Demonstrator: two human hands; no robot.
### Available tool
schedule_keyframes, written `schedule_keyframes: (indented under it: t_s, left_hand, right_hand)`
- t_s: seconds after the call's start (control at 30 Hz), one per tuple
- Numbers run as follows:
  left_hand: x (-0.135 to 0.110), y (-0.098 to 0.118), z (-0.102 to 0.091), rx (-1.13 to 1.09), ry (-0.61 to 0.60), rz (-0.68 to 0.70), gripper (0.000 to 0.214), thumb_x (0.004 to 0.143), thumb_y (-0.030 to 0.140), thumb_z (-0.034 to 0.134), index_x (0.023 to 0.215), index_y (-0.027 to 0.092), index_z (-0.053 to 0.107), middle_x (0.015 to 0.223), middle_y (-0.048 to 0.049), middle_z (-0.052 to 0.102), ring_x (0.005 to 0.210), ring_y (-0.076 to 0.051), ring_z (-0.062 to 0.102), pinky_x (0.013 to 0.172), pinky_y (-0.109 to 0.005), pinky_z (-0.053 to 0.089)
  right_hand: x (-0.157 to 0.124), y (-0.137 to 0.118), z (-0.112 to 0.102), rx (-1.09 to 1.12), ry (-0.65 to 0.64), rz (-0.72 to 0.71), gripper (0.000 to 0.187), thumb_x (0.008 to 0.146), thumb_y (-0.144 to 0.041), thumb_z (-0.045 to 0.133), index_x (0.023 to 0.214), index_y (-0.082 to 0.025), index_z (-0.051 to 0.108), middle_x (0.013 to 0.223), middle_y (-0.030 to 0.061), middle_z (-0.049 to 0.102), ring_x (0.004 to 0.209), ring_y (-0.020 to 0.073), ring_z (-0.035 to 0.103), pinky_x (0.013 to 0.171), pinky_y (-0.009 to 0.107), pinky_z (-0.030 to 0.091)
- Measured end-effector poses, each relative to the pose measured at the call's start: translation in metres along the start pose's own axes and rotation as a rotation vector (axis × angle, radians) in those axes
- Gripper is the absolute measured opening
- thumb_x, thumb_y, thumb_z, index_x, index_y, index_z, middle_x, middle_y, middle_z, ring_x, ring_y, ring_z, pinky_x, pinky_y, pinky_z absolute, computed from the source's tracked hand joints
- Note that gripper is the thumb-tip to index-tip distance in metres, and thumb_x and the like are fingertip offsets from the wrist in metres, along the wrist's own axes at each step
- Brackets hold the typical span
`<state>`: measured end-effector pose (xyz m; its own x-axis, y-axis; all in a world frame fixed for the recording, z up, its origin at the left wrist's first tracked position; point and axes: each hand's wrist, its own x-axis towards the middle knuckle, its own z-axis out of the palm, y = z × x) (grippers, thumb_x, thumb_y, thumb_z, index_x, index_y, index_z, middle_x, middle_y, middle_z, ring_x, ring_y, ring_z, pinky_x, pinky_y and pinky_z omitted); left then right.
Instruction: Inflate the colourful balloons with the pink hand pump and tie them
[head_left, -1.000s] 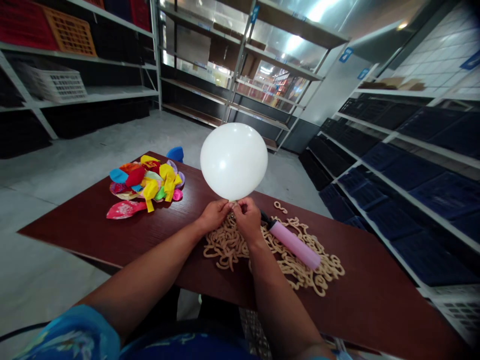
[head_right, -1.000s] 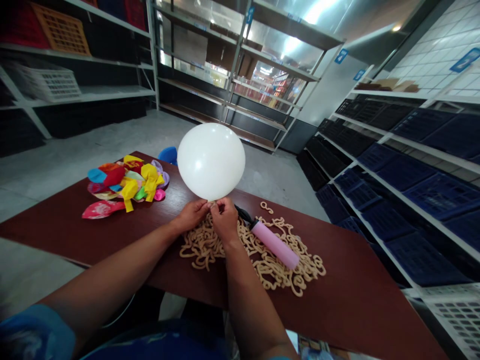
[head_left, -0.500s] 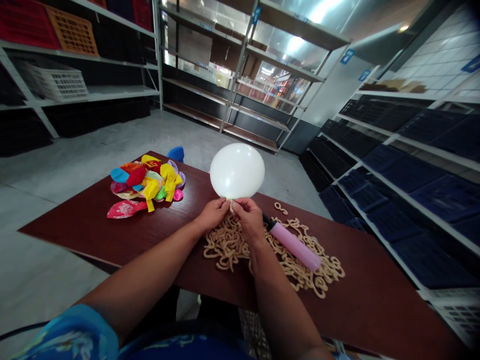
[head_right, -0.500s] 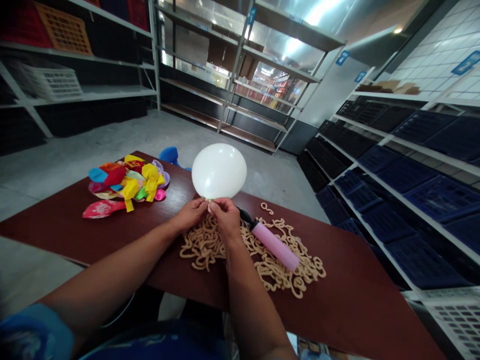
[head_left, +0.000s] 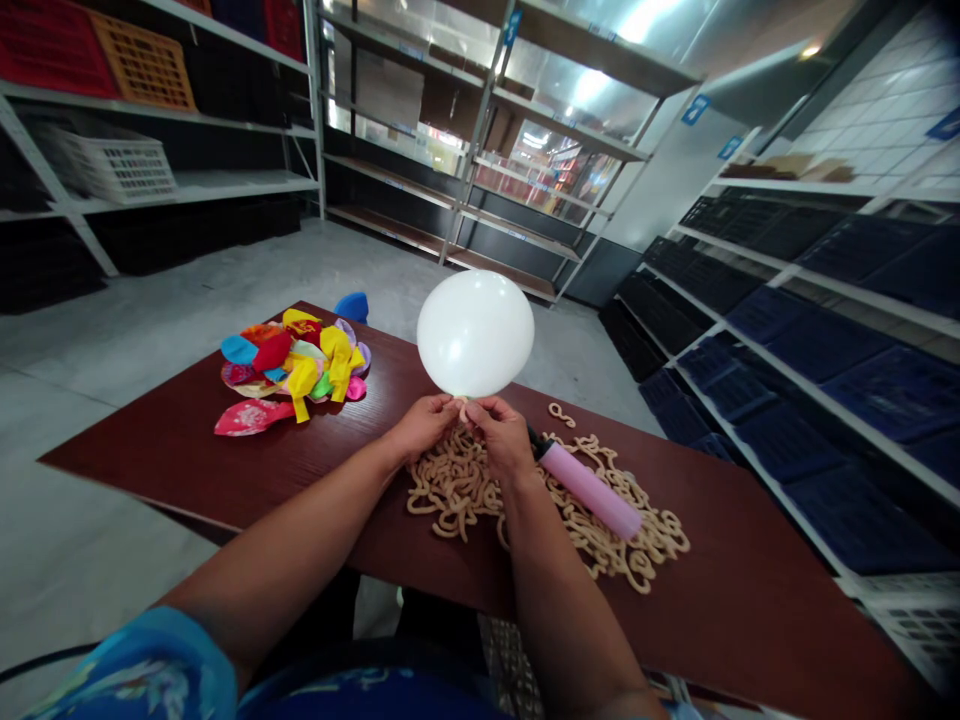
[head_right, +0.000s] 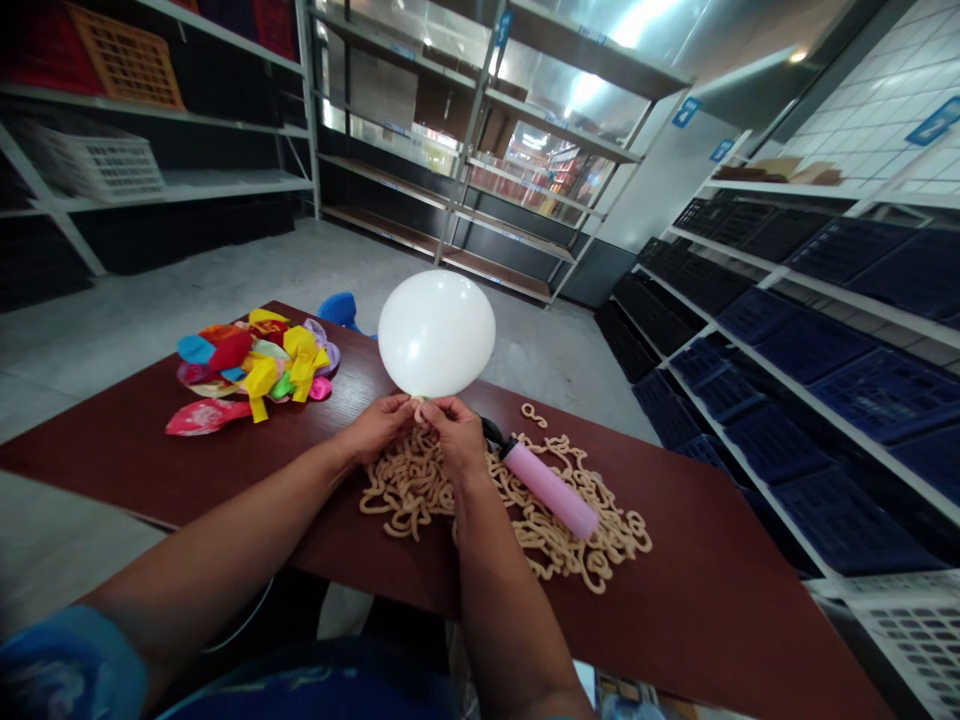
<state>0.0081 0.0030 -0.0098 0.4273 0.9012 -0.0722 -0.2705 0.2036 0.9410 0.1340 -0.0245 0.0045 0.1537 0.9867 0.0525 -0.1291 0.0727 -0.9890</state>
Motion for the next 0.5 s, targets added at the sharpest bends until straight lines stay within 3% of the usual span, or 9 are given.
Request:
schedule_keyframes:
  t_s: [0.1, 0.23, 0.37, 0.5]
  left_hand:
    - [-0.0028, 0.0049, -0.0008, -0.066, -0.090, -0.067, 0.034, 0.068, 0.046, 0.064, 0.074, 0.013, 0.057, 0.056, 0.0021, 0.050, 0.042, -0.004, 0.036, 0.041, -0.018, 0.023]
    - [-0.0037, 0.0066, -0.0056, -0.065, -0.185, -0.150, 0.034, 0.069, 0.045, 0.064, 0.065, 0.013, 0.050, 0.048, 0.0075, 0.031, 0.037, -0.001, 0.020, 0.037, -0.018, 0.011]
    - [-0.0054, 0.0083, -0.0074, -0.062, -0.260, -0.218, 0.033, 0.069, 0.042, 0.065, 0.066, 0.013, 0.051, 0.047, 0.0075, 0.030, 0.036, -0.001, 0.019, 0.037, -0.018, 0.008]
    - [-0.0087, 0.0119, -0.0042, -0.090, -0.311, -0.273, 0.030, 0.068, 0.039, 0.066, 0.065, 0.013, 0.051, 0.045, 0.0083, 0.029, 0.035, -0.001, 0.018, 0.036, -0.018, 0.007]
  right_hand:
    - [0.0032, 0.0005, -0.0049, -0.022, 0.032, -0.003, 0.024, 0.064, -0.039, 0.068, 0.068, -0.018, 0.059, 0.055, -0.0028, 0.057, 0.048, 0.0093, 0.047, 0.043, 0.021, 0.031]
    - [0.0040, 0.0025, -0.0082, -0.269, 0.159, -0.176, 0.021, 0.071, -0.040, 0.061, 0.072, -0.019, 0.059, 0.058, -0.0038, 0.057, 0.053, 0.0105, 0.049, 0.054, 0.024, 0.039]
    - [0.0028, 0.0050, -0.0086, -0.499, 0.234, -0.315, 0.021, 0.077, -0.040, 0.053, 0.076, -0.019, 0.057, 0.067, -0.0020, 0.060, 0.063, 0.0131, 0.053, 0.065, 0.027, 0.042]
    - [0.0029, 0.0081, -0.0080, -0.561, 0.275, -0.364, 0.021, 0.080, -0.039, 0.048, 0.078, -0.019, 0.054, 0.069, -0.0011, 0.059, 0.065, 0.0139, 0.052, 0.067, 0.027, 0.041]
